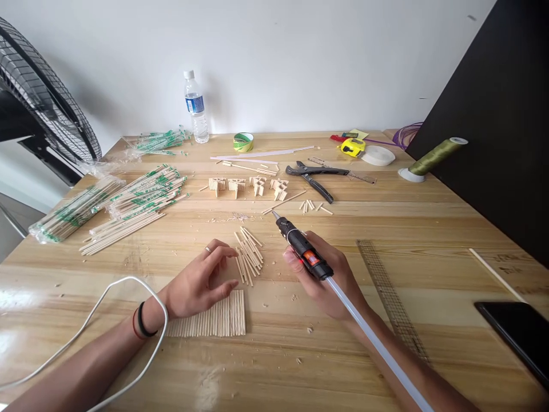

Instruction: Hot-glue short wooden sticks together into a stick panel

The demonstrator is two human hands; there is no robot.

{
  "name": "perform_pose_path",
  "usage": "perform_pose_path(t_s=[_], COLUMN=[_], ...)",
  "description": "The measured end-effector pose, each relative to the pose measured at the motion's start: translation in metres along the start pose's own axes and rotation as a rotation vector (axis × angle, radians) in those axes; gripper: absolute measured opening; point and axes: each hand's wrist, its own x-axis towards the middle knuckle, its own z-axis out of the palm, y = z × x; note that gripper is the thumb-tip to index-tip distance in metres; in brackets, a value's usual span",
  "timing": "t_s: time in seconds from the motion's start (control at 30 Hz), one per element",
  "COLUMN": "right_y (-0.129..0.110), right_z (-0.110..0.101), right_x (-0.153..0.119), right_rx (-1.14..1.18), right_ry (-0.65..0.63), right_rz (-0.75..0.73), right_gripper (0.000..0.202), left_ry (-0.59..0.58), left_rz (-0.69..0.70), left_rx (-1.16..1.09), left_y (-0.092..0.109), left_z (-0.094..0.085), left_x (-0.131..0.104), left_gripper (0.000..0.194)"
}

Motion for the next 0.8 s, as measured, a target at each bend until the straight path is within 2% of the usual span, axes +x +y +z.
perform_pose_path(t_s=[0.1,0.2,0.3,0.37,0.47,0.63,0.8], right_y=[-0.002,-0.004,-0.005,-0.006,-0.006,-0.006,-0.006], right_z=[-0.001,-0.002,-0.002,-0.002,-0.001,0.002,0.003], right_x=[0.0,-0.001,-0.002,-0.002,-0.001,0.0,-0.001], right_rx=[0.007,0.034,0.071,0.076,0.061,0.059,0.08], right_ry=[0.025,0.01,-0.03,-0.046,-0.043,-0.033,-0.058], right_rz=[0.008,0.048,0.076,0.083,0.058,0.036,0.043], right_gripper=[0.023,0.026,0.032,0.033,0.034,0.034,0.034], left_ry=[0.029,0.012,-0.036,-0.061,-0.072,-0.045,-0.027], left_rz=[0.059,0.085,0.094,0.082,0.046,0.032,0.006], left_rx=[0.202,0.305,0.341,0.354,0.379,0.385,0.446], left_y=[0.005,0.008,0.01,0.011,0.012,0.015,0.015], left_z=[0.003,0.006,0.01,0.012,0.013,0.012,0.011], left_x=[-0.003,-0.007,-0.01,-0.011,-0.011,-0.009,-0.009], left_gripper=[0.069,0.102,0.117,0.118,0.109,0.09,0.085])
